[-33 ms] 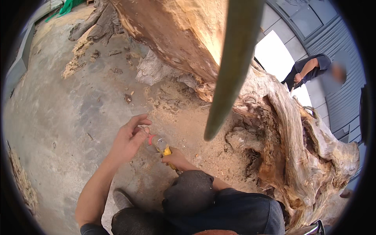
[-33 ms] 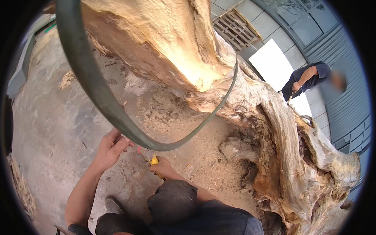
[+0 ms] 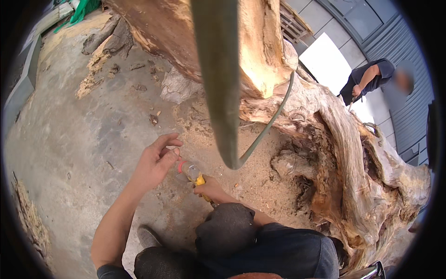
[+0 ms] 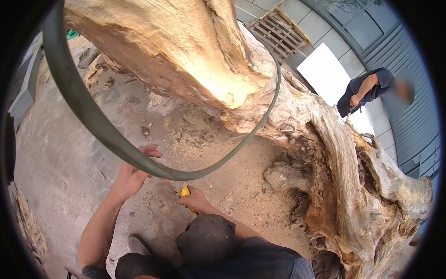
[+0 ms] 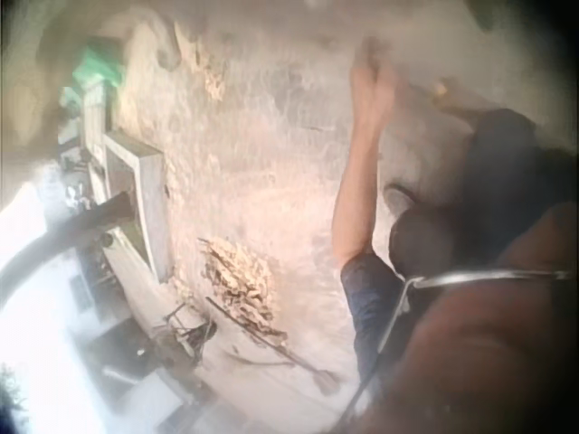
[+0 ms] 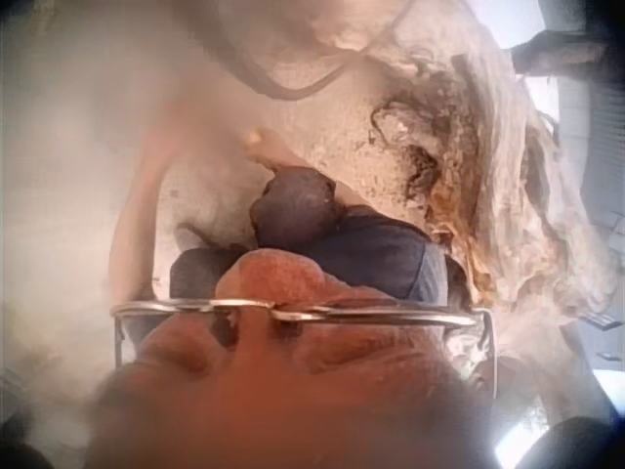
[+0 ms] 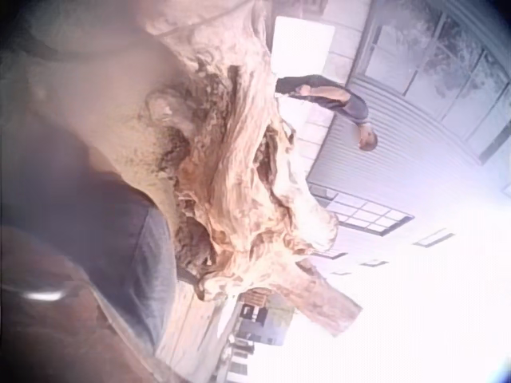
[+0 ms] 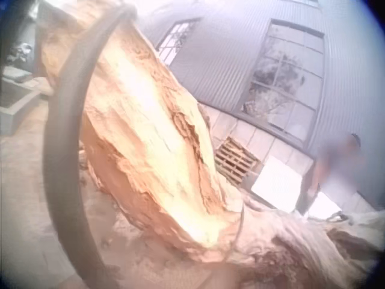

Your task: The person uses a handheld rotary carving tool to shape and smooth the interior and exterior surfaces of a large hollowed log. The person repositions the tool along the curved cavity and occasionally adjusts their kneeling position to reach different areas.

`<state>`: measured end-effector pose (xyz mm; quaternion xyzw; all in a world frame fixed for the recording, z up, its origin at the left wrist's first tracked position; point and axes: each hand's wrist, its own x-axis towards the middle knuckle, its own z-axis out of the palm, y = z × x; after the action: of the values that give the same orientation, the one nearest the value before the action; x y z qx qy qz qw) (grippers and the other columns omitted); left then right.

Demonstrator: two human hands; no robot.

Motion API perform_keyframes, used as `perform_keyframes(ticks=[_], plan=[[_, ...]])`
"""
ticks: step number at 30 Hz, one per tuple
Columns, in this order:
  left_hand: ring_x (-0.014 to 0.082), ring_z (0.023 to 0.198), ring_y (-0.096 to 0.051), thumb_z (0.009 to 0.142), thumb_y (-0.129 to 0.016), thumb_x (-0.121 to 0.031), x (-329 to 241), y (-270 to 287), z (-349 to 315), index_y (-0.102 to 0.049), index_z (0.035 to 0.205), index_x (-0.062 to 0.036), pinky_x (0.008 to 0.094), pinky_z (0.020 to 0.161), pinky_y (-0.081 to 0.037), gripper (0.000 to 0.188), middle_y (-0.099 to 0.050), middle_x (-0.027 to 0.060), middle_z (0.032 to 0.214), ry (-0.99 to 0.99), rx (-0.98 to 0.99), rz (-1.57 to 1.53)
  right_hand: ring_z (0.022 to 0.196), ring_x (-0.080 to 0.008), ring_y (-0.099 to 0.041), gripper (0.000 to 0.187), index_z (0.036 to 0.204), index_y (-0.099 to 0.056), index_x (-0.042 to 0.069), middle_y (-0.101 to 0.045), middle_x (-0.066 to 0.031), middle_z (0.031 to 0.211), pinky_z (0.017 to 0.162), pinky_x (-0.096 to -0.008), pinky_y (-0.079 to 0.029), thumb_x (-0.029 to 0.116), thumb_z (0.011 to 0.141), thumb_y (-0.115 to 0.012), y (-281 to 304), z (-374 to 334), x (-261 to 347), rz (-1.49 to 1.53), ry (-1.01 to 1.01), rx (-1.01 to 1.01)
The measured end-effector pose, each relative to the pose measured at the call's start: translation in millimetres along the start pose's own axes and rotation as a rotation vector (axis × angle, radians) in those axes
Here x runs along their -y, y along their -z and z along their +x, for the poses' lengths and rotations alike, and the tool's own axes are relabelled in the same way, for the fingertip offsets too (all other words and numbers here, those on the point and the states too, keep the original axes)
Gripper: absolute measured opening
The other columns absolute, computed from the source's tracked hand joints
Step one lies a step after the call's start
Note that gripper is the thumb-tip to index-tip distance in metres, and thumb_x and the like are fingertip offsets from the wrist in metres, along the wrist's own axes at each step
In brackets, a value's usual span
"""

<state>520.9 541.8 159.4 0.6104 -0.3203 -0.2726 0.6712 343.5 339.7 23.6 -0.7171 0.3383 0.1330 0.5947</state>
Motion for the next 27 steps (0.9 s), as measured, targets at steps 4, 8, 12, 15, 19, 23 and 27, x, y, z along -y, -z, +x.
perform_keyframes(ticks=[4, 8, 12, 15, 19, 23, 27], plan=[[0.0152, 0.09, -0.068, 0.1, -0.057, -0.017, -18.9, -10.1, 37.8, -0.054, 0.139, 0.0052, 0.0302, 0.082, -0.054, 0.045, -0.067, 0.011, 0.118, 0.26, 0.209, 0.338, 0.078, -0.0176, -0.066, 0.042, 0.108, -0.068, -0.002, -0.07, -0.0083, 0.089, 0.071, -0.0334, -0.053, 0.019, 0.073, -0.077, 13.1, -8.8, 12.3, -0.049, 0.051, 0.01], [0.0313, 0.09, -0.07, 0.099, -0.06, -0.03, 0.2, -35.5, 56.6, -0.065, 0.124, 0.004, 0.0396, 0.086, -0.054, 0.042, -0.071, 0.0213, 0.103, 0.364, 0.623, 0.851, 0.08, -0.0187, -0.066, 0.045, 0.108, -0.067, -0.004, -0.071, -0.0101, 0.089, 0.073, -0.0353, -0.053, 0.021, 0.072, -0.078, 34.8, -12.0, -5.2, -0.017, 0.2, -0.044], [0.0398, 0.096, -0.069, 0.102, -0.055, -0.043, 33.6, -81.0, 47.5, -0.067, 0.12, 0.0038, 0.0465, 0.09, -0.052, 0.052, -0.07, 0.0263, 0.103, 0.279, 0.947, 0.939, 0.079, -0.0225, -0.067, 0.044, 0.107, -0.067, -0.004, -0.071, -0.015, 0.088, 0.073, -0.0383, -0.053, 0.021, 0.072, -0.077, 53.2, -15.9, -0.9, -0.034, 0.244, -0.163], [0.0363, 0.096, -0.071, 0.101, -0.053, -0.057, 57.6, -113.8, 49.0, -0.065, 0.119, 0.0056, 0.0458, 0.084, -0.055, 0.066, -0.07, 0.0244, 0.109, 0.389, 1.149, 0.931, 0.077, -0.0281, -0.068, 0.043, 0.107, -0.066, -0.003, -0.07, -0.0209, 0.087, 0.072, -0.0407, -0.053, 0.02, 0.071, -0.076, 61.0, -17.8, 2.1, -0.029, 0.315, -0.261], [0.0262, 0.092, -0.074, 0.098, -0.057, -0.064, 75.7, -143.8, 49.4, -0.057, 0.131, 0.009, 0.0385, 0.07, -0.058, 0.08, -0.068, 0.0215, 0.116, 0.66, 1.122, 0.637, 0.078, -0.0345, -0.069, 0.043, 0.104, -0.065, -0.002, -0.068, -0.0259, 0.086, 0.072, -0.0439, -0.053, 0.02, 0.069, -0.075, 53.8, -12.4, -10.8, -0.027, 0.295, -0.461], [0.0236, 0.088, -0.074, 0.094, -0.063, -0.062, 92.3, -137.1, 39.7, -0.046, 0.14, 0.0111, 0.0349, 0.062, -0.058, 0.088, -0.065, 0.0225, 0.12, 0.592, 1.073, 0.568, 0.081, -0.0378, -0.07, 0.043, 0.103, -0.065, -0.003, -0.068, -0.027, 0.087, 0.073, -0.0453, -0.053, 0.02, 0.068, -0.074, 53.2, -43.6, 15.0, -0.025, 0.152, -0.535], [0.0234, 0.089, -0.073, 0.09, -0.075, -0.048, 106.5, -117.2, 25.1, -0.041, 0.143, 0.01, 0.0349, 0.061, -0.058, 0.086, -0.062, 0.0205, 0.124, 0.56, 0.94, 0.341, 0.081, -0.0413, -0.069, 0.04, 0.099, -0.064, -0.003, -0.068, -0.0284, 0.089, 0.073, -0.047, -0.053, 0.019, 0.067, -0.074, 27.1, -59.5, 27.6, -0.076, 0.184, -0.691]])
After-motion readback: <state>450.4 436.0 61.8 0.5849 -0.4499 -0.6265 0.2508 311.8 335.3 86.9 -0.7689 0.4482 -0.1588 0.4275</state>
